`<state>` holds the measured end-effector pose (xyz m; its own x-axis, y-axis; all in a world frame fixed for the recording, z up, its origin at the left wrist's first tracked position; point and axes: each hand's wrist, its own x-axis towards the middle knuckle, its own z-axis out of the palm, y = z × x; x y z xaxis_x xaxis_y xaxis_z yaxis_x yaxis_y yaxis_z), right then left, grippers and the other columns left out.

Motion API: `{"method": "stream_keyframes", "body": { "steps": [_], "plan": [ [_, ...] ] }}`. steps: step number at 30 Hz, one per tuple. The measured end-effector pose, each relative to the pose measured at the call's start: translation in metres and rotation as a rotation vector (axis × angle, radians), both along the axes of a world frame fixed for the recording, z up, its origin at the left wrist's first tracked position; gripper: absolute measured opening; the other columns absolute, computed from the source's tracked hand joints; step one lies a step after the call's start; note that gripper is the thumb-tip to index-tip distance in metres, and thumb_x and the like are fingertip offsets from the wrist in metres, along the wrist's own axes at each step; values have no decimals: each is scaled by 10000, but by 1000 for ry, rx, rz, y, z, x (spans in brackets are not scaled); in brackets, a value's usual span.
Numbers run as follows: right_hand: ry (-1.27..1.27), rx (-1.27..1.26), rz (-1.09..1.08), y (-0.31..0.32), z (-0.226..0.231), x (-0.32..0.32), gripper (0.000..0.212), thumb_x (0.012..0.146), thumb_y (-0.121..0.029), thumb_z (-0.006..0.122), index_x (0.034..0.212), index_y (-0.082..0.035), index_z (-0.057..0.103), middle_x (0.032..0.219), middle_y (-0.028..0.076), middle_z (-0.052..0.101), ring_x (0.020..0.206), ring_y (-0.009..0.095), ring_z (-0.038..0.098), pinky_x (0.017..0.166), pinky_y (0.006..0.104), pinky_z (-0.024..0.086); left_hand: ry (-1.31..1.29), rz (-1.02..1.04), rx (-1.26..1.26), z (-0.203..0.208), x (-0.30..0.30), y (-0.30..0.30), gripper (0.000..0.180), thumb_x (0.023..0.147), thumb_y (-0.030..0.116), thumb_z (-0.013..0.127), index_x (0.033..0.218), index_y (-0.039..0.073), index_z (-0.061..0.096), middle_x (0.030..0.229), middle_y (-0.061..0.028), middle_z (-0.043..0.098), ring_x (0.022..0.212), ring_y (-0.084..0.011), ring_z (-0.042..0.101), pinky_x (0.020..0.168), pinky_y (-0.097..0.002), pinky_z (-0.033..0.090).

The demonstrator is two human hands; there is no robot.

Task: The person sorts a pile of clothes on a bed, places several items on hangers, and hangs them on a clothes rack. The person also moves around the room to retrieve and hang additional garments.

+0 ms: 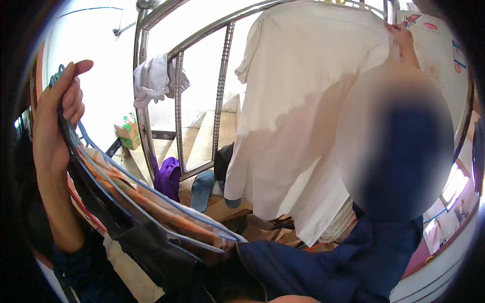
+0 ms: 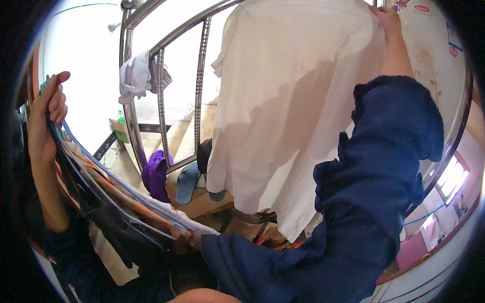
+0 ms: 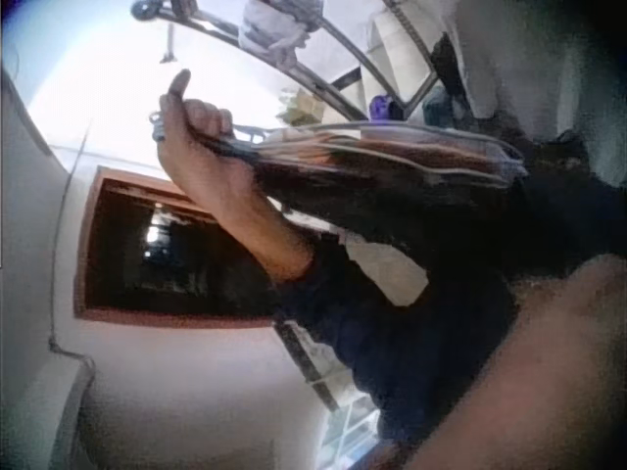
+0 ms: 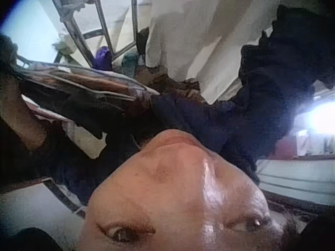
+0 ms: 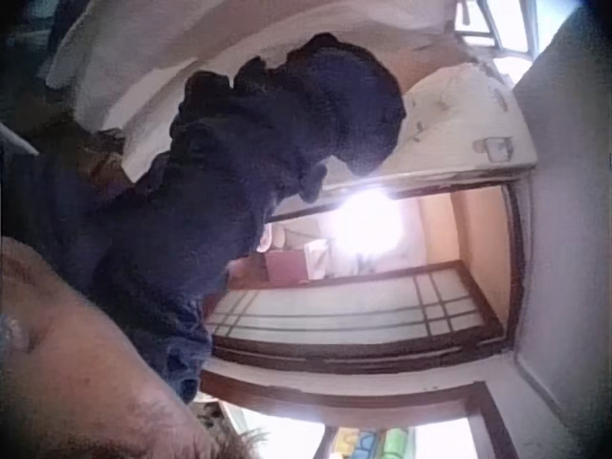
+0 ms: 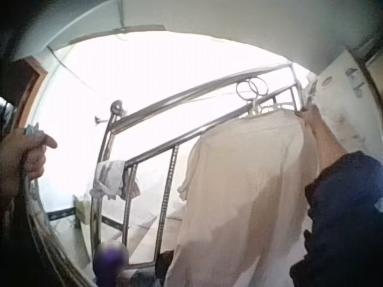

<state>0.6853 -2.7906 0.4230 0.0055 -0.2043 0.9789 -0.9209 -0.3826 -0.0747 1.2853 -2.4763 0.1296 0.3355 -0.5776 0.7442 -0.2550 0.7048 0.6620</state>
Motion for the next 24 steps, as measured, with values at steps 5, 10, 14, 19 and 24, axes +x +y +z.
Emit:
{"method": "stream_keyframes", "body": {
  "steps": [5, 10, 14, 19, 24],
  "plan": [
    [-54, -98, 13, -13, -10, 10, 468, 680, -461, 669, 915, -56, 664, 825, 65, 643, 760, 169, 583, 709, 273, 434, 10, 94, 23, -2, -7, 5, 367, 911, 261, 451, 1096, -51, 502, 526, 61, 335, 442, 7, 302, 398, -148, 241],
    [-57, -69, 99, 10, 0, 5, 488, 700, -460, 649, 925, -27, 652, 824, 65, 643, 747, 139, 580, 696, 249, 434, -7, 96, 50, -1, -11, -2, 356, 903, 252, 466, 1082, -52, 510, 524, 68, 322, 443, 6, 295, 400, -152, 237],
    [-68, -166, -54, 7, 9, -5, 499, 682, -492, 654, 929, -59, 657, 796, 33, 632, 694, 123, 558, 666, 251, 428, -1, 58, 92, 0, -25, -6, 351, 909, 253, 456, 1087, -47, 492, 528, 60, 323, 439, 3, 295, 395, -155, 239],
    [-73, -105, -9, -9, 9, -7, 513, 664, -523, 651, 921, -79, 656, 784, 33, 626, 689, 136, 557, 675, 250, 428, -6, 8, 107, -6, -36, -16, 338, 893, 236, 474, 1066, -51, 521, 535, 71, 330, 451, 11, 305, 410, -145, 247],
    [-210, -90, 340, -53, -15, -25, 544, 656, -506, 674, 921, -32, 652, 820, 49, 630, 771, 114, 541, 730, 227, 411, -55, 10, 222, -19, -57, -51, 326, 831, 235, 538, 1026, -25, 569, 721, 15, 566, 471, 12, 365, 419, -135, 284]
  ]
}}
